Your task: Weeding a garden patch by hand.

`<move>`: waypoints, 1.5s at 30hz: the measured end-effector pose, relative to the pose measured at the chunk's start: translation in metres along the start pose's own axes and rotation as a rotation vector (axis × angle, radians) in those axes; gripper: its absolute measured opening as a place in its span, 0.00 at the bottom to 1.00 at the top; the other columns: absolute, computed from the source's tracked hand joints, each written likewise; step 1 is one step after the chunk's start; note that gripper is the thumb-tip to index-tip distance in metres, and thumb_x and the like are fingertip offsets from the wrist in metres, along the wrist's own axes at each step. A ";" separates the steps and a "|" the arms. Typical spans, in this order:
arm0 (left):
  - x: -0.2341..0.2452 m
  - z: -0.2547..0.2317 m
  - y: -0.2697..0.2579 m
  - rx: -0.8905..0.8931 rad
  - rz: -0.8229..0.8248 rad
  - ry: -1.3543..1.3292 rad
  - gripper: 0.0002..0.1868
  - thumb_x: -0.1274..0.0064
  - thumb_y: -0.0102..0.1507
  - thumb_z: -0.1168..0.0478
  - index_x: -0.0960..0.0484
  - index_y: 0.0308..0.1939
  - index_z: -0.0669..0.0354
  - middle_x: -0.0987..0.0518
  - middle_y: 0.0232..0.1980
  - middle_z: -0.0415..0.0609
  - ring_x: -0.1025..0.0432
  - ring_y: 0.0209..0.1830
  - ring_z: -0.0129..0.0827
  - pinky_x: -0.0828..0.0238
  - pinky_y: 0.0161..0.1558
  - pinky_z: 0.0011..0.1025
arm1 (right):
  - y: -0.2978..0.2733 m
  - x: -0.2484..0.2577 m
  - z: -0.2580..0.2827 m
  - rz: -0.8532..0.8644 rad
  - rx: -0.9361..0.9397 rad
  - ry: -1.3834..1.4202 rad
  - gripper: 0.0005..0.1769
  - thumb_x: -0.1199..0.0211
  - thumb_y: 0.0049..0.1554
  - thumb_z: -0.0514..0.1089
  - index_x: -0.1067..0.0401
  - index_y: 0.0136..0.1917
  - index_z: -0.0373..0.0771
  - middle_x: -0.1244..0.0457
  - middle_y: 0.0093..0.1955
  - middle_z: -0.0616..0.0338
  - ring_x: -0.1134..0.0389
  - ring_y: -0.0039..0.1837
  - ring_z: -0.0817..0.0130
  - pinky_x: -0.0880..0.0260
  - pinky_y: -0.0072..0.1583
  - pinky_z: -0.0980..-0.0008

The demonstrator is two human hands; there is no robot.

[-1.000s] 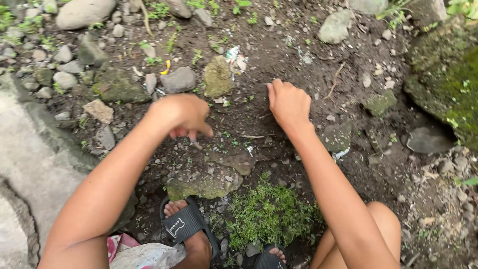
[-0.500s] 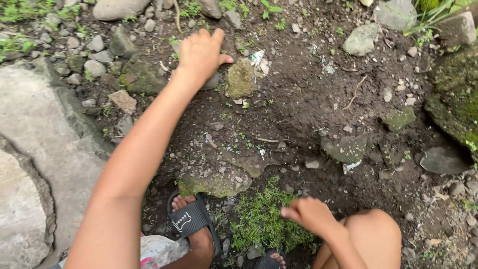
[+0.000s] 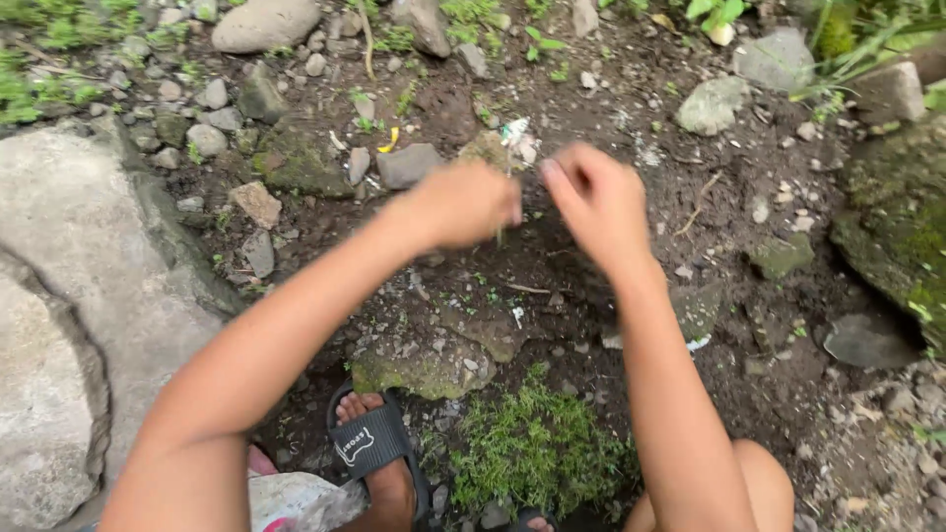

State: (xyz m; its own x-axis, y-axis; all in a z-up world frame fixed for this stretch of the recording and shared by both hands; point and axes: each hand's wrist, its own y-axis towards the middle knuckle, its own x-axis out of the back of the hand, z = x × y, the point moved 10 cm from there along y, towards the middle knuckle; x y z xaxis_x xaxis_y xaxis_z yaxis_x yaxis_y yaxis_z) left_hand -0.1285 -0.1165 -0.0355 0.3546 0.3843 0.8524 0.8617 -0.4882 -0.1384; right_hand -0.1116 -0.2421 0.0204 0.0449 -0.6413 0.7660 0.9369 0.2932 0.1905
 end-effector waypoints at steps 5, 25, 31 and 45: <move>-0.091 -0.013 0.003 -0.084 0.241 0.017 0.15 0.45 0.63 0.47 0.13 0.43 0.51 0.16 0.45 0.56 0.22 0.50 0.53 0.26 0.52 0.50 | 0.075 -0.055 -0.005 0.020 0.005 -0.162 0.16 0.34 0.59 0.56 0.22 0.44 0.41 0.32 0.35 0.52 0.30 0.38 0.59 0.31 0.44 0.59; -0.224 -0.069 -0.002 -0.243 0.681 0.094 0.39 0.56 0.68 0.31 0.15 0.48 0.69 0.18 0.52 0.63 0.24 0.57 0.56 0.29 0.59 0.49 | 0.123 -0.120 -0.019 0.099 0.108 -0.572 0.16 0.35 0.58 0.55 0.21 0.44 0.40 0.30 0.44 0.46 0.27 0.47 0.45 0.26 0.47 0.50; -0.186 -0.070 -0.011 -0.282 0.717 0.064 0.39 0.54 0.64 0.30 0.14 0.42 0.69 0.17 0.48 0.66 0.24 0.54 0.59 0.27 0.56 0.50 | 0.002 0.010 -0.017 0.101 0.119 -0.190 0.18 0.36 0.65 0.52 0.27 0.41 0.36 0.35 0.36 0.46 0.35 0.39 0.46 0.34 0.43 0.51; -0.152 -0.056 0.017 -0.154 0.655 -0.042 0.36 0.48 0.60 0.32 0.20 0.62 0.50 0.19 0.60 0.54 0.27 0.63 0.51 0.31 0.62 0.45 | -0.202 -0.003 -0.112 0.707 -0.293 -0.057 0.20 0.36 0.56 0.59 0.24 0.54 0.44 0.30 0.39 0.55 0.29 0.42 0.59 0.30 0.45 0.59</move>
State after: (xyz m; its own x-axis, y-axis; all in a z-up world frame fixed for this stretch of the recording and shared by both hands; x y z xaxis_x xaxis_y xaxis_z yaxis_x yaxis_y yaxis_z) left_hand -0.1877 -0.2271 -0.1393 0.8028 -0.0014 0.5962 0.4028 -0.7360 -0.5441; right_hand -0.2625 -0.3790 -0.0890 0.6570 -0.3312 0.6773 0.7460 0.4151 -0.5207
